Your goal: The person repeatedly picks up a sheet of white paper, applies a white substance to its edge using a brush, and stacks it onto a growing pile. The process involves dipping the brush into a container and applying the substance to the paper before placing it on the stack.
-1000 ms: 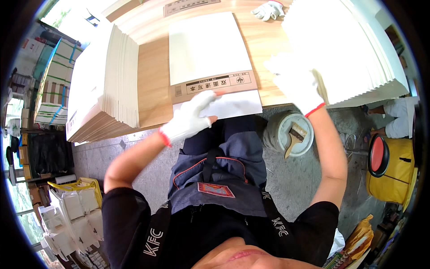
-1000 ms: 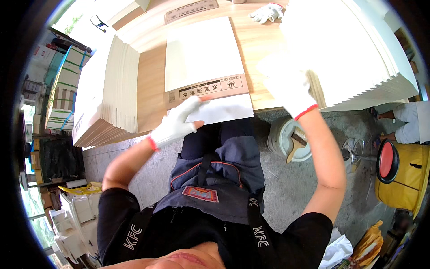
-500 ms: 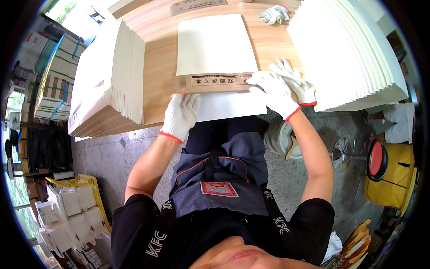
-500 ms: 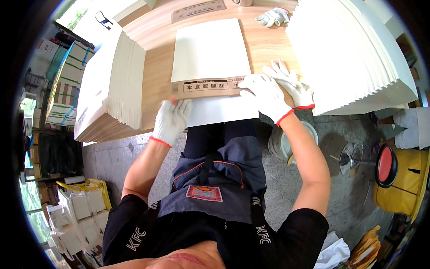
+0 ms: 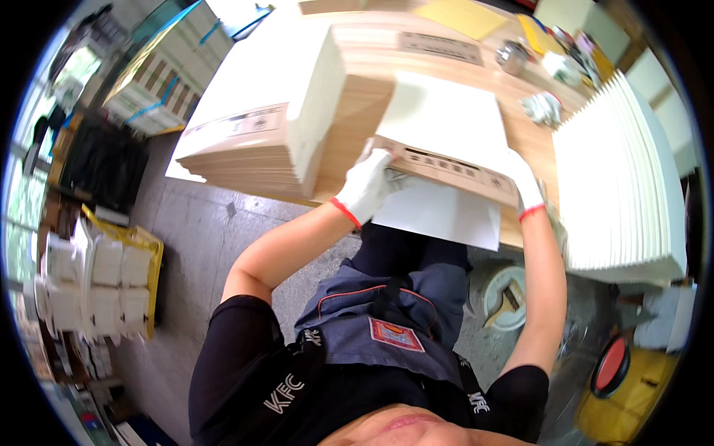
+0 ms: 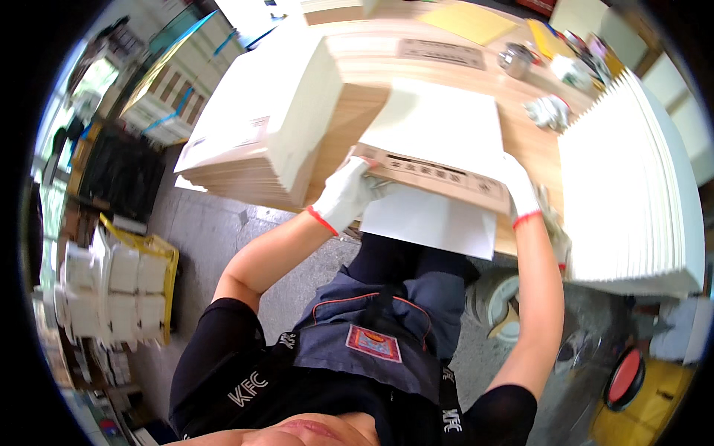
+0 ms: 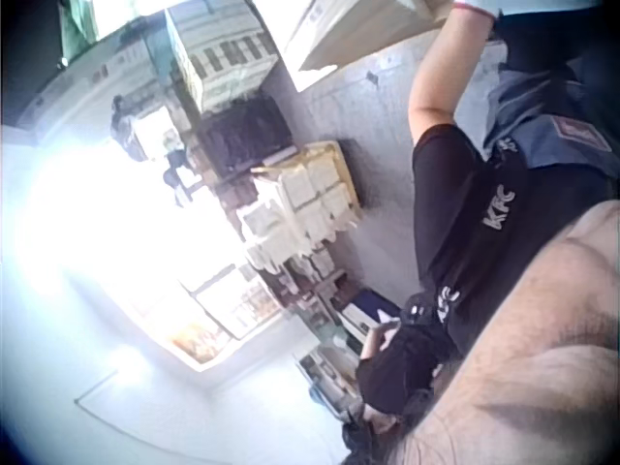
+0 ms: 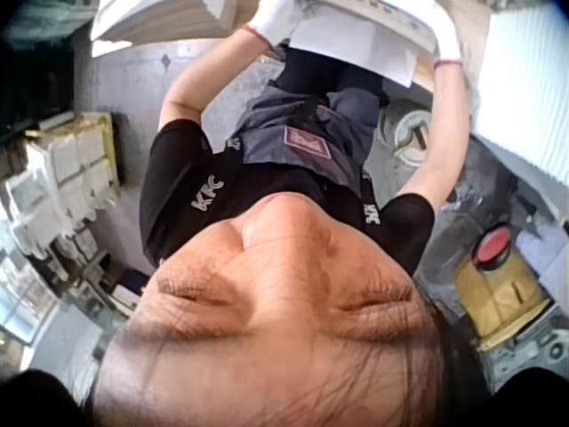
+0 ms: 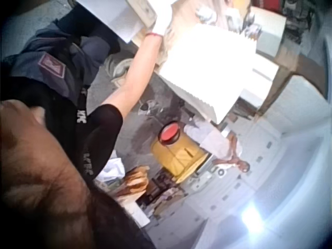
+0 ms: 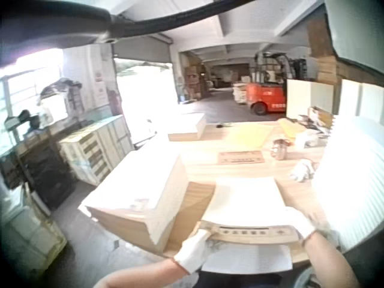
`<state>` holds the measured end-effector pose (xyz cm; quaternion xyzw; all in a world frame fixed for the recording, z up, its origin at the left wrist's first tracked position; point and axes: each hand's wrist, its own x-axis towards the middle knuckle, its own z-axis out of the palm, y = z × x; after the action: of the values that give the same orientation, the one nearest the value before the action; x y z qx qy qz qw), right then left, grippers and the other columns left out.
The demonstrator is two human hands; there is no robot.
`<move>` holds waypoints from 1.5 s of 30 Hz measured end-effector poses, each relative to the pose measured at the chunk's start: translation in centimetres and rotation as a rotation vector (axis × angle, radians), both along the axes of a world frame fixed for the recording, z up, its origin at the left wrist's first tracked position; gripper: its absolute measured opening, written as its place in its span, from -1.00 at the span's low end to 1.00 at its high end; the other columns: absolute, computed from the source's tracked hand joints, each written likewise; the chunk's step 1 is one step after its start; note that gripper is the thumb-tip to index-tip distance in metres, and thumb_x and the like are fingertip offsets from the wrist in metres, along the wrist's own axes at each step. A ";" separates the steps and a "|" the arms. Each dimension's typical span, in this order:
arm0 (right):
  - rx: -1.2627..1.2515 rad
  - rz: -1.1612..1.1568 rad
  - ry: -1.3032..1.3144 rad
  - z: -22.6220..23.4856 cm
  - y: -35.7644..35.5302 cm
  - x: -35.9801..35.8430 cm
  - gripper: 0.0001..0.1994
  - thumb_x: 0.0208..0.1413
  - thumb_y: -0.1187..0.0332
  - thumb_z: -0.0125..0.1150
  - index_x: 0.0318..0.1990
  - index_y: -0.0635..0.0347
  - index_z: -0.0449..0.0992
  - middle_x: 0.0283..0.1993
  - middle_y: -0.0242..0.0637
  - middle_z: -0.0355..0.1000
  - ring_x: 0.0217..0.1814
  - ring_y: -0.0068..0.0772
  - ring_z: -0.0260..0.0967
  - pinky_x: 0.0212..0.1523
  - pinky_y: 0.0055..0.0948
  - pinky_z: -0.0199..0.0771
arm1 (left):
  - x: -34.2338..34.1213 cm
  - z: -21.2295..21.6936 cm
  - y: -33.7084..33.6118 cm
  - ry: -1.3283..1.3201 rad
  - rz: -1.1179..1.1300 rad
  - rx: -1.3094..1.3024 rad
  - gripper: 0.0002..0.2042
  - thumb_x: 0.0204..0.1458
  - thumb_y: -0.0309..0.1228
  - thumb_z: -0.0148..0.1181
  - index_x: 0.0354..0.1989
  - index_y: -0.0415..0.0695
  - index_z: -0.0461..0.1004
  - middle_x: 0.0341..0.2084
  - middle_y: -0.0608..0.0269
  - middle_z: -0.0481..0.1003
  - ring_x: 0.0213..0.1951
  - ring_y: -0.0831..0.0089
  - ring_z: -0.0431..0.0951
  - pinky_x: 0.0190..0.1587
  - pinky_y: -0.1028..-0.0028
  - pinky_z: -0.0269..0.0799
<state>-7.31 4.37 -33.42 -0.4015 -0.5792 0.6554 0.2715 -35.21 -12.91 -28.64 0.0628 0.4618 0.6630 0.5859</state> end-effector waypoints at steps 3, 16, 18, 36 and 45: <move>0.013 -0.242 0.312 2.9 -4.9 -2.0 -0.73 0.30 0.34 0.05 0.08 0.25 0.38 -0.01 -0.25 0.45 -0.08 -0.43 0.48 -0.07 -0.41 0.55 | -1.7 2.5 -3.0 0.303 -0.102 0.235 -0.26 0.11 -0.37 0.12 0.47 0.02 -0.08 0.07 0.05 0.36 -0.06 0.26 0.48 -0.06 0.27 0.56; 0.443 -0.117 0.565 12.9 -7.3 -31.2 -0.74 0.28 0.22 0.12 -0.05 0.22 0.48 -0.11 -0.28 0.53 -0.03 -0.55 0.44 -0.01 -0.52 0.42 | -26.6 13.4 -14.0 1.355 0.492 0.285 -0.61 0.20 -0.22 0.11 -0.01 -0.33 0.51 -0.35 0.27 0.52 -0.30 0.56 0.45 -0.19 0.55 0.36; 0.525 -0.061 0.077 14.3 -7.8 -32.9 -0.72 0.27 0.11 0.09 -0.23 0.16 0.50 -0.32 -0.38 0.51 -0.27 -0.54 0.40 -0.19 -0.51 0.37 | -30.0 13.0 -14.9 1.568 0.407 -0.054 -0.55 0.20 -0.17 0.11 0.04 -0.36 0.49 -0.16 0.21 0.55 -0.10 0.47 0.49 0.02 0.54 0.33; 0.829 -0.005 -0.292 13.4 -9.6 -28.6 -0.62 0.19 -0.10 0.03 -0.16 -0.01 0.49 -0.22 -0.12 0.56 -0.14 0.05 0.50 -0.14 -0.08 0.47 | -31.8 10.5 -13.6 1.974 0.436 0.031 -0.37 -0.03 -0.66 0.26 0.30 -0.19 0.28 0.21 0.10 0.38 0.26 0.25 0.34 0.26 0.30 0.33; 0.770 -0.020 -0.415 12.4 -14.9 -9.0 -0.55 0.14 -0.09 0.15 0.03 -0.01 0.42 -0.29 -0.22 0.53 -0.22 -0.17 0.52 -0.14 -0.26 0.46 | -1.2 16.8 -1.1 2.007 -0.081 1.050 -0.35 -0.10 -0.68 0.27 0.26 -0.11 0.32 0.22 0.11 0.37 0.27 0.14 0.34 0.25 0.28 0.29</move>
<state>-16.32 -10.50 -21.05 -0.4000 -0.8196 0.2944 0.2856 -36.43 -14.04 -11.85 0.8192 0.3852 0.4054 -0.1272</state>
